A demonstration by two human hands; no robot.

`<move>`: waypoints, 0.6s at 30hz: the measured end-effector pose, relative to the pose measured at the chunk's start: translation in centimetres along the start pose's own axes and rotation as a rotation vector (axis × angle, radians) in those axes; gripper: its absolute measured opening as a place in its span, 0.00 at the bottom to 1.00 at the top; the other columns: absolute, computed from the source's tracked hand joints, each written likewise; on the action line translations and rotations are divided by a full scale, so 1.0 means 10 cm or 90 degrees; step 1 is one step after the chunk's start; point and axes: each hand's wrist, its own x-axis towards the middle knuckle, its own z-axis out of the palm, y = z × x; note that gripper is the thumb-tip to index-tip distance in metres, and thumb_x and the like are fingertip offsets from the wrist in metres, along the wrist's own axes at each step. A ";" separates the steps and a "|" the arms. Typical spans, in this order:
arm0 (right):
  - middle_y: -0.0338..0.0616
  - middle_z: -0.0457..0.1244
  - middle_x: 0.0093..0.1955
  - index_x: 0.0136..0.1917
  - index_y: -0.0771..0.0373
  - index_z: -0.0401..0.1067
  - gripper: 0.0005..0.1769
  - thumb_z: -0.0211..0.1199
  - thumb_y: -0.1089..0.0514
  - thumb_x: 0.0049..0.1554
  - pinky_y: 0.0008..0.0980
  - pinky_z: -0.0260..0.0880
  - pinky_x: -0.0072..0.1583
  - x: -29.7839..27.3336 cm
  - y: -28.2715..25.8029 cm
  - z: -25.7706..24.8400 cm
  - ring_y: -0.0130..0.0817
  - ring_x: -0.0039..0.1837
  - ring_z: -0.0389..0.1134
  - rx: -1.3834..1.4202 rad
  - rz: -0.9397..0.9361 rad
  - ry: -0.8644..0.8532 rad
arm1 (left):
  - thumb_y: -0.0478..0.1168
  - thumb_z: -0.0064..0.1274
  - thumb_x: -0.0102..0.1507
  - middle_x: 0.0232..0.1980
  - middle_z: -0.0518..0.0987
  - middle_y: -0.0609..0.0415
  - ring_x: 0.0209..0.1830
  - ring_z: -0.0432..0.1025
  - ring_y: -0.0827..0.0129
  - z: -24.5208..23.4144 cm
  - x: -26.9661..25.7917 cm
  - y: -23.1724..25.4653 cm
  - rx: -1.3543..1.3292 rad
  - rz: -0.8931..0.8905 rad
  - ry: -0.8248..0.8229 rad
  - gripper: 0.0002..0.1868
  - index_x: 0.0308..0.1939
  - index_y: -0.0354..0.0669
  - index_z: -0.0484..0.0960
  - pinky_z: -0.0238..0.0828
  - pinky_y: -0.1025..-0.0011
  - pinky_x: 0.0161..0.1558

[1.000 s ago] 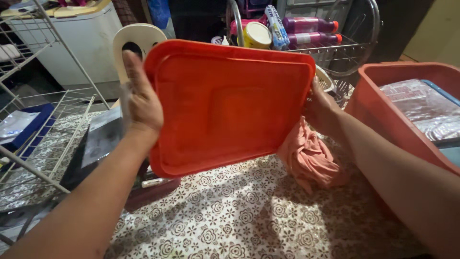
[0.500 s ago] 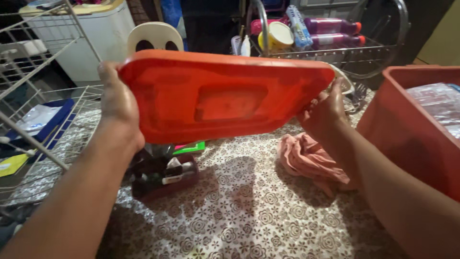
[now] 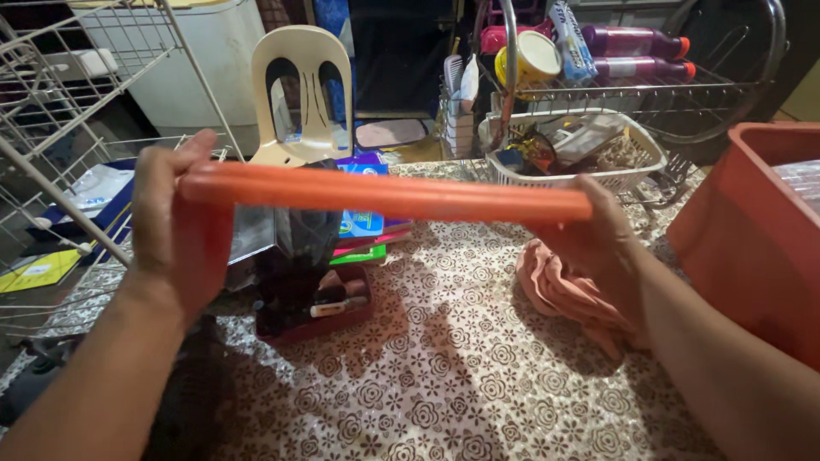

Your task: The person scrubs the lid of an orange plastic container with a toothbrush, then wipes it with a pink cloth. They flip the lid to clean the underside and set it aside. Finally, they remove several items from a larger orange bin and place them on the table.

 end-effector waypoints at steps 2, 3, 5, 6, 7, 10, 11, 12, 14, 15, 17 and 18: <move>0.56 0.62 0.56 0.55 0.72 0.66 0.20 0.57 0.53 0.57 0.37 0.72 0.62 0.10 0.06 -0.03 0.44 0.59 0.66 -0.036 0.060 -0.007 | 0.43 0.50 0.68 0.38 0.73 0.60 0.37 0.69 0.73 -0.13 0.00 0.02 -0.081 -0.023 -0.092 0.08 0.46 0.45 0.73 0.67 0.75 0.47; 0.56 0.61 0.56 0.57 0.74 0.67 0.21 0.58 0.55 0.56 0.35 0.72 0.62 0.13 0.09 -0.04 0.43 0.57 0.65 -0.054 0.090 -0.011 | 0.42 0.53 0.70 0.35 0.72 0.60 0.35 0.69 0.73 -0.17 0.01 0.03 -0.120 -0.033 -0.138 0.07 0.44 0.45 0.72 0.68 0.75 0.45; 0.55 0.60 0.57 0.59 0.71 0.66 0.22 0.59 0.56 0.56 0.33 0.70 0.64 0.15 0.16 -0.03 0.39 0.56 0.65 -0.068 0.100 -0.023 | 0.43 0.49 0.70 0.36 0.74 0.58 0.36 0.72 0.72 -0.24 0.05 0.06 -0.021 -0.120 -0.086 0.08 0.43 0.44 0.70 0.72 0.72 0.48; 0.54 0.60 0.58 0.60 0.70 0.66 0.22 0.59 0.56 0.56 0.31 0.68 0.64 0.16 0.19 -0.01 0.37 0.56 0.65 -0.075 0.105 -0.029 | 0.44 0.47 0.70 0.36 0.75 0.57 0.36 0.73 0.71 -0.27 0.08 0.08 0.029 -0.163 -0.059 0.08 0.42 0.44 0.69 0.74 0.70 0.50; 0.53 0.62 0.58 0.60 0.69 0.67 0.23 0.58 0.56 0.54 0.30 0.68 0.64 0.18 0.23 0.02 0.35 0.55 0.67 -0.077 0.111 -0.034 | 0.43 0.47 0.70 0.38 0.77 0.57 0.38 0.74 0.70 -0.29 0.10 0.11 0.057 -0.201 -0.026 0.08 0.43 0.43 0.70 0.74 0.70 0.52; 0.51 0.67 0.58 0.60 0.69 0.70 0.24 0.55 0.57 0.51 0.30 0.69 0.62 0.32 0.31 0.16 0.34 0.53 0.71 -0.107 0.119 -0.036 | 0.42 0.44 0.68 0.43 0.81 0.52 0.43 0.78 0.67 -0.36 0.20 0.19 0.146 -0.317 0.026 0.11 0.48 0.39 0.74 0.76 0.67 0.54; 0.52 0.66 0.56 0.60 0.70 0.69 0.23 0.56 0.56 0.54 0.33 0.70 0.61 0.42 0.36 0.24 0.36 0.51 0.71 -0.133 0.114 -0.030 | 0.42 0.41 0.67 0.45 0.82 0.49 0.44 0.79 0.64 -0.40 0.26 0.22 0.180 -0.357 0.011 0.14 0.50 0.37 0.76 0.76 0.65 0.53; 0.53 0.65 0.54 0.60 0.72 0.68 0.22 0.58 0.56 0.56 0.35 0.71 0.60 0.51 0.39 0.29 0.38 0.50 0.71 -0.158 0.109 -0.024 | 0.41 0.39 0.65 0.47 0.84 0.46 0.45 0.80 0.62 -0.44 0.33 0.24 0.214 -0.396 -0.004 0.18 0.52 0.36 0.78 0.77 0.64 0.53; 0.52 0.66 0.52 0.60 0.69 0.66 0.22 0.58 0.51 0.59 0.41 0.73 0.56 0.72 0.47 0.40 0.40 0.49 0.71 -0.187 0.138 -0.005 | 0.40 0.39 0.67 0.51 0.83 0.45 0.48 0.79 0.60 -0.54 0.49 0.21 0.248 -0.373 0.023 0.18 0.56 0.34 0.76 0.77 0.62 0.54; 0.51 0.67 0.52 0.60 0.68 0.65 0.23 0.59 0.49 0.61 0.44 0.74 0.54 0.83 0.51 0.46 0.40 0.49 0.72 -0.201 0.153 0.005 | 0.39 0.39 0.67 0.53 0.83 0.44 0.49 0.79 0.58 -0.61 0.58 0.17 0.265 -0.362 0.037 0.19 0.57 0.33 0.75 0.77 0.61 0.54; 0.50 0.68 0.53 0.62 0.66 0.67 0.20 0.57 0.60 0.57 0.39 0.77 0.53 1.04 0.62 0.54 0.38 0.50 0.74 -0.178 0.129 -0.078 | 0.36 0.43 0.67 0.54 0.81 0.44 0.51 0.78 0.59 -0.79 0.80 0.06 0.348 -0.343 0.075 0.17 0.59 0.35 0.74 0.76 0.61 0.55; 0.49 0.69 0.54 0.63 0.66 0.68 0.22 0.56 0.66 0.55 0.36 0.79 0.53 1.14 0.68 0.57 0.37 0.51 0.75 -0.166 0.118 -0.118 | 0.35 0.45 0.67 0.55 0.80 0.45 0.52 0.77 0.59 -0.89 0.90 -0.01 0.390 -0.334 0.093 0.17 0.60 0.36 0.74 0.75 0.61 0.56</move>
